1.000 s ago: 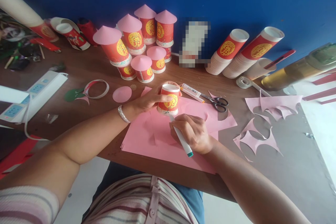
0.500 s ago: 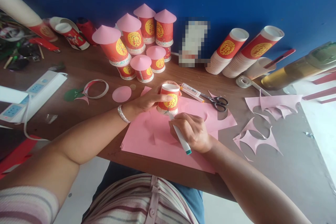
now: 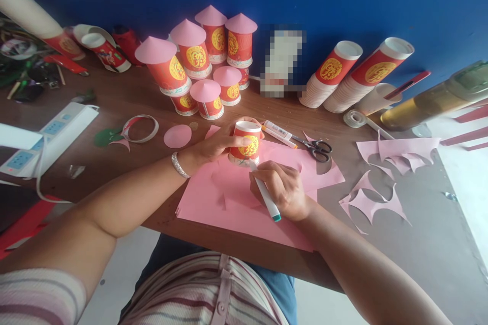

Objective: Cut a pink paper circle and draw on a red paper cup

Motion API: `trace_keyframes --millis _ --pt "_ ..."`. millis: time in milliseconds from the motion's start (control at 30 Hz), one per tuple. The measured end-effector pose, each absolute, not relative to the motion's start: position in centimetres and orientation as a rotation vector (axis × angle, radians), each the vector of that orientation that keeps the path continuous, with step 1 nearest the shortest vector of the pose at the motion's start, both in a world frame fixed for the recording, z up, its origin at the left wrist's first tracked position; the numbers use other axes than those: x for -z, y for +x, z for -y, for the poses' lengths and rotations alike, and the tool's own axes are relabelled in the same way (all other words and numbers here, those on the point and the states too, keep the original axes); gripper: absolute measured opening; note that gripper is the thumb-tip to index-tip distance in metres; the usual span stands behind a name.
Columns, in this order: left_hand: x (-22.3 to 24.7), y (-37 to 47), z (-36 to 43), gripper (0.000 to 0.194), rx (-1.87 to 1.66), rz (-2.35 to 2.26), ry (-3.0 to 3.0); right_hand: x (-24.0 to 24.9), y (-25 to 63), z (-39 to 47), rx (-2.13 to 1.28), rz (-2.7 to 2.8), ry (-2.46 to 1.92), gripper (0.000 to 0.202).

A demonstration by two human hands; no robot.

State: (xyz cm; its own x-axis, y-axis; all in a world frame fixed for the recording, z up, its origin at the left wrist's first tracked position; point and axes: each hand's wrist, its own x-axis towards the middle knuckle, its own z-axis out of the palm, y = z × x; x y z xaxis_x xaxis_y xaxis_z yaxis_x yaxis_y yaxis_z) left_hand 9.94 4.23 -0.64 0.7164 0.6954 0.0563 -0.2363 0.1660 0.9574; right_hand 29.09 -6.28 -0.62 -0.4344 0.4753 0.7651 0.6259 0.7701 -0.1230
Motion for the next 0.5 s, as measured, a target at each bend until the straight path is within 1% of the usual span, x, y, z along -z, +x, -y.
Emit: trace_keyframes --millis 100,200,400,500 --pt "0.5 9.9 -4.2 0.044 -0.683 -0.453 1.224 0.7 29.1 6.3 0.24 2.082 -0.85 0.019" --pt "0.3 9.8 -4.1 0.042 -0.669 -0.46 1.225 0.8 29.1 6.4 0.246 2.039 -0.857 0.019" --pt "-0.1 9.7 -3.9 0.047 -0.673 -0.525 1.244 0.5 29.0 6.6 0.196 2.146 -0.765 0.018" --pt "-0.4 9.7 -3.7 0.046 -0.676 -0.532 1.254 0.5 29.0 6.5 0.188 2.155 -0.752 0.019"
